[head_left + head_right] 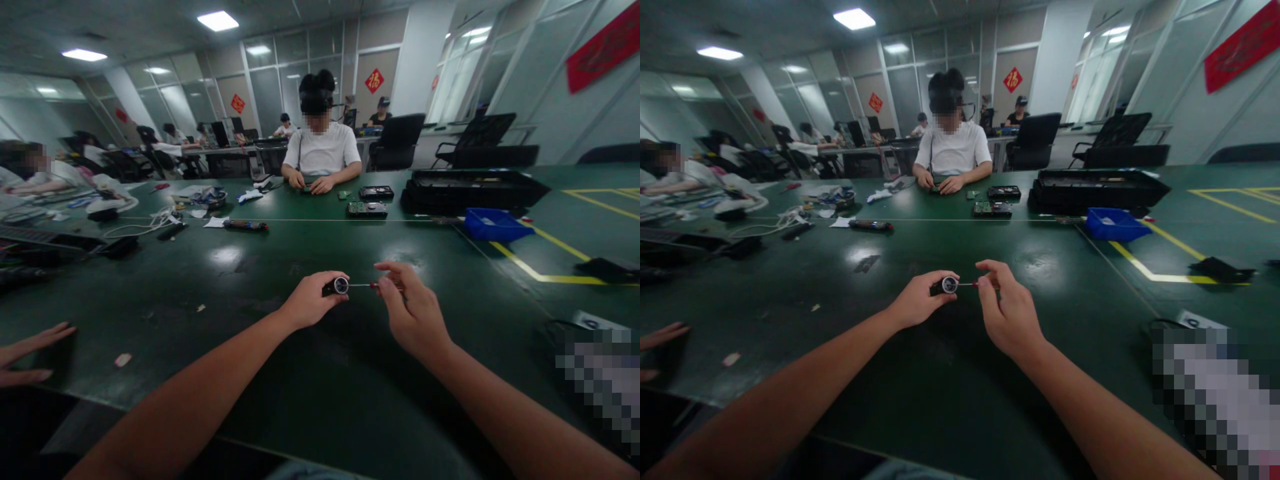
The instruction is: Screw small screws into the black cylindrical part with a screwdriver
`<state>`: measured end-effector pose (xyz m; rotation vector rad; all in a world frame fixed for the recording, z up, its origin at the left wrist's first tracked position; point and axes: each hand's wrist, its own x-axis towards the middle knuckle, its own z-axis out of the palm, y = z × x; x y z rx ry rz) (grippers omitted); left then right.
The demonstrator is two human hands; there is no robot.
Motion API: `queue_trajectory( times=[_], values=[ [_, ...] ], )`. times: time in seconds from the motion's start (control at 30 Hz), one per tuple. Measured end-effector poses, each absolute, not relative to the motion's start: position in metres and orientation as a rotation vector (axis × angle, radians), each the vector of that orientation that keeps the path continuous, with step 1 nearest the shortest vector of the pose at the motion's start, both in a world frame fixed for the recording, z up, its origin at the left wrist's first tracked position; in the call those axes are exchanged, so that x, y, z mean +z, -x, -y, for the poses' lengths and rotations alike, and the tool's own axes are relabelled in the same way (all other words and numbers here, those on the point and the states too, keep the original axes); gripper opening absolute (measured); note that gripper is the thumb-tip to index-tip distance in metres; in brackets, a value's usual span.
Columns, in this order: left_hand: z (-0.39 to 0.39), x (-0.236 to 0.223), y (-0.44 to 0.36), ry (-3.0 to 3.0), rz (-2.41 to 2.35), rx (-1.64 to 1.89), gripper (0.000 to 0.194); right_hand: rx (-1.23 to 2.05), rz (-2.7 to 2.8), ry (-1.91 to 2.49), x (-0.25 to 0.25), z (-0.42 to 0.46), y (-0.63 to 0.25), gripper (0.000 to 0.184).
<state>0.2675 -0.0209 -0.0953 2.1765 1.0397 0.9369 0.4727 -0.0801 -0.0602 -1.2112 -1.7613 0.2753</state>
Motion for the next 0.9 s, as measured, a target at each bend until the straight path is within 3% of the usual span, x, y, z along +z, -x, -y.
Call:
queue_trajectory(
  times=[0.43, 0.73, 0.9],
  values=[
    [0.0206, -0.0949, -0.2667, -2.181, -1.047, 0.935, 0.036, 0.576, 1.485, 1.162, -0.0692, 0.0728, -0.4736, 0.022],
    [0.0207, -0.0966, -0.2684, -2.236, -1.041, 0.865, 0.033, 0.387, 1.585, 1.291, -0.0613, 0.0778, -0.4701, 0.027],
    [0.0206, -0.0967, -0.268, -2.22, -1.038, 0.884, 0.034, 0.54, 1.558, 1.166, -0.0677, 0.0763, -0.4737, 0.023]
  ],
)
